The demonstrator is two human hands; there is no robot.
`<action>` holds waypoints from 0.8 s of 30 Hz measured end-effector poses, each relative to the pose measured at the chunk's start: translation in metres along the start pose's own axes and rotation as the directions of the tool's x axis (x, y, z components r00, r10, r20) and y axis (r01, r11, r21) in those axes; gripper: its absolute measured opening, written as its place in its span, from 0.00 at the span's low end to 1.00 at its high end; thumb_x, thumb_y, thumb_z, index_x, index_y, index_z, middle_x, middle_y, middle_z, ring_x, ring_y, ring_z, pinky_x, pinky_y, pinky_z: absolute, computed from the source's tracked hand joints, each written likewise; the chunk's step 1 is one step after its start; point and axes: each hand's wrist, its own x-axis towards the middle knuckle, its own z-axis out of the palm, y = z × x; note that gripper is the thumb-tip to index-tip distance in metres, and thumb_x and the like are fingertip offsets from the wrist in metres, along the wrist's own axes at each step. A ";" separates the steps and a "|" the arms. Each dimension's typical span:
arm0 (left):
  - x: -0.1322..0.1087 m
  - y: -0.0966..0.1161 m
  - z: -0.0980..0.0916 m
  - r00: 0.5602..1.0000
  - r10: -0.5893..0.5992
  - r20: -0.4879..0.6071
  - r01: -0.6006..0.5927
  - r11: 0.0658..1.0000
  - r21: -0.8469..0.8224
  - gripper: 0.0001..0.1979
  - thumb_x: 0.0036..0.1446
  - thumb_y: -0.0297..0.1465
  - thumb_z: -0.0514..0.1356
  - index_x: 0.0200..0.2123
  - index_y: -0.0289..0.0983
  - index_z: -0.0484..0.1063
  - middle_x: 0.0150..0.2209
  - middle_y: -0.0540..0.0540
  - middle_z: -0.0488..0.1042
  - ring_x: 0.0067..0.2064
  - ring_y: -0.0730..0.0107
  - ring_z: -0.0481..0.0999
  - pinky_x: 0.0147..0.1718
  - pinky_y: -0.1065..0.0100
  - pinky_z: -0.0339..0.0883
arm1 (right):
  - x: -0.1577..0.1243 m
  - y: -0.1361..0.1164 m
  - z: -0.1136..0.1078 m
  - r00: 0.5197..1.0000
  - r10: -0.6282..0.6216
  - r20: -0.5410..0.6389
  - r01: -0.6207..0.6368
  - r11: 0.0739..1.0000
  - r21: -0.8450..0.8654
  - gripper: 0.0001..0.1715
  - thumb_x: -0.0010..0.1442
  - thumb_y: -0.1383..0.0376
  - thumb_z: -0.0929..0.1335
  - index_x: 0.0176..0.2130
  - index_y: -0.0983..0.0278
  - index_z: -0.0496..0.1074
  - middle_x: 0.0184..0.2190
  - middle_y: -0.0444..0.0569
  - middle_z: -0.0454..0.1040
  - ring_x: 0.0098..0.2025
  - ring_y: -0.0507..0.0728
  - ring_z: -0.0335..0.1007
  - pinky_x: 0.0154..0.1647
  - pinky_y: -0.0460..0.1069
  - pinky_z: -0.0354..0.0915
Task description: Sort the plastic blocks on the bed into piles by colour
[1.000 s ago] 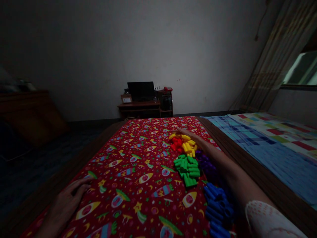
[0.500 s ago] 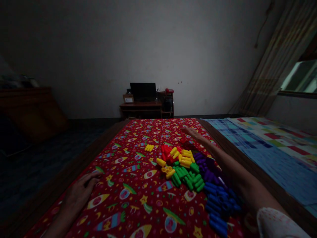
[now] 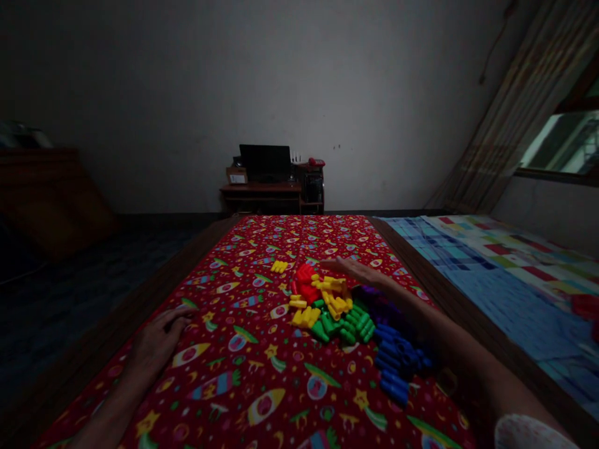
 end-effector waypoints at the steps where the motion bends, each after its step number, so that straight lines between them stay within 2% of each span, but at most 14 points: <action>1: 0.000 0.001 0.000 1.000 0.003 -0.001 -0.003 1.000 -0.003 0.19 0.46 0.41 0.52 0.33 0.38 0.77 0.40 0.42 0.81 0.42 0.57 0.79 0.48 0.60 0.70 | -0.010 0.001 -0.009 0.996 0.010 -0.088 -0.010 1.000 -0.003 0.42 0.54 0.34 0.60 0.49 0.60 0.77 0.53 0.51 0.74 0.59 0.64 0.66 0.64 0.62 0.55; 3: -0.001 0.002 0.001 1.000 0.005 0.009 -0.005 1.000 -0.003 0.19 0.47 0.40 0.51 0.34 0.38 0.77 0.40 0.42 0.80 0.42 0.58 0.79 0.48 0.61 0.69 | -0.039 0.011 -0.029 0.946 0.059 -0.319 -0.064 0.998 -0.006 0.40 0.55 0.35 0.61 0.47 0.61 0.78 0.52 0.54 0.75 0.59 0.65 0.65 0.65 0.63 0.53; 5: -0.002 0.003 0.002 1.000 0.015 0.024 -0.015 1.000 -0.003 0.19 0.47 0.39 0.51 0.34 0.38 0.76 0.40 0.42 0.80 0.42 0.59 0.79 0.46 0.62 0.70 | -0.075 0.030 -0.046 0.849 0.141 -0.510 -0.144 0.989 0.034 0.38 0.57 0.38 0.62 0.45 0.64 0.78 0.52 0.57 0.74 0.59 0.66 0.66 0.64 0.62 0.55; 7: -0.003 0.004 0.003 0.999 0.029 0.027 -0.029 1.000 -0.006 0.18 0.48 0.38 0.51 0.35 0.37 0.76 0.40 0.42 0.80 0.41 0.60 0.79 0.45 0.63 0.70 | -0.113 0.050 -0.050 0.745 0.282 -0.604 -0.228 0.959 0.167 0.36 0.58 0.40 0.62 0.46 0.65 0.77 0.53 0.59 0.73 0.57 0.67 0.68 0.58 0.63 0.63; 8: -0.003 0.004 0.003 0.999 0.039 0.027 -0.039 0.999 -0.007 0.18 0.48 0.38 0.51 0.35 0.36 0.76 0.40 0.42 0.80 0.41 0.60 0.78 0.44 0.64 0.70 | -0.128 0.057 -0.047 0.689 0.320 -0.650 -0.227 0.947 0.225 0.36 0.59 0.40 0.61 0.48 0.64 0.76 0.54 0.59 0.73 0.56 0.67 0.69 0.55 0.63 0.66; 10: -0.003 0.004 0.004 0.999 0.048 0.018 -0.048 0.999 -0.003 0.18 0.49 0.36 0.51 0.35 0.37 0.76 0.40 0.42 0.80 0.41 0.60 0.78 0.43 0.64 0.70 | -0.148 0.065 -0.035 0.641 0.341 -0.688 -0.191 0.939 0.288 0.34 0.61 0.42 0.60 0.50 0.62 0.75 0.55 0.57 0.72 0.56 0.66 0.69 0.53 0.61 0.68; 12: -0.003 0.005 0.006 0.999 0.053 0.009 -0.053 0.999 0.004 0.17 0.49 0.35 0.51 0.35 0.37 0.76 0.40 0.43 0.80 0.41 0.60 0.78 0.43 0.64 0.70 | -0.148 0.064 -0.022 0.659 0.305 -0.688 -0.159 0.950 0.268 0.33 0.62 0.43 0.59 0.50 0.62 0.75 0.54 0.55 0.73 0.57 0.64 0.69 0.55 0.59 0.67; 14: -0.003 0.006 0.007 0.998 0.057 0.009 -0.057 0.998 0.001 0.17 0.50 0.35 0.50 0.34 0.37 0.77 0.40 0.43 0.80 0.41 0.60 0.78 0.43 0.64 0.70 | -0.131 0.056 -0.012 0.721 0.270 -0.638 -0.161 0.961 0.224 0.35 0.62 0.43 0.58 0.49 0.63 0.76 0.52 0.56 0.74 0.57 0.63 0.69 0.58 0.59 0.64; 16: -0.004 0.005 0.007 0.997 0.071 0.009 -0.071 0.997 -0.013 0.17 0.50 0.35 0.50 0.35 0.37 0.77 0.41 0.43 0.79 0.41 0.60 0.78 0.44 0.64 0.70 | -0.102 0.047 -0.003 0.786 0.257 -0.562 -0.168 0.964 0.206 0.38 0.62 0.41 0.56 0.47 0.64 0.77 0.50 0.57 0.76 0.57 0.63 0.69 0.61 0.60 0.60; 18: -0.004 0.004 0.008 0.996 0.089 0.000 -0.089 0.996 -0.025 0.17 0.49 0.35 0.50 0.34 0.37 0.77 0.41 0.43 0.79 0.41 0.60 0.78 0.45 0.64 0.70 | -0.071 0.038 0.006 0.829 0.249 -0.500 -0.165 0.965 0.206 0.40 0.61 0.39 0.55 0.46 0.64 0.78 0.49 0.57 0.77 0.57 0.63 0.68 0.62 0.61 0.58; 21: -0.004 0.002 0.010 0.994 0.108 -0.024 -0.109 0.993 -0.043 0.17 0.49 0.35 0.50 0.33 0.38 0.77 0.40 0.43 0.79 0.42 0.59 0.78 0.46 0.63 0.70 | -0.029 0.024 0.027 0.885 0.190 -0.426 -0.135 0.978 0.157 0.41 0.59 0.36 0.56 0.46 0.63 0.78 0.48 0.55 0.77 0.58 0.63 0.67 0.63 0.61 0.56; 24: -0.002 0.001 0.013 0.994 0.101 -0.036 -0.104 0.992 -0.074 0.16 0.47 0.34 0.51 0.32 0.39 0.77 0.39 0.43 0.79 0.41 0.58 0.78 0.45 0.62 0.71 | 0.006 0.006 0.061 0.917 0.161 -0.365 -0.130 0.986 0.108 0.44 0.56 0.34 0.56 0.47 0.63 0.77 0.48 0.54 0.77 0.56 0.64 0.68 0.61 0.62 0.59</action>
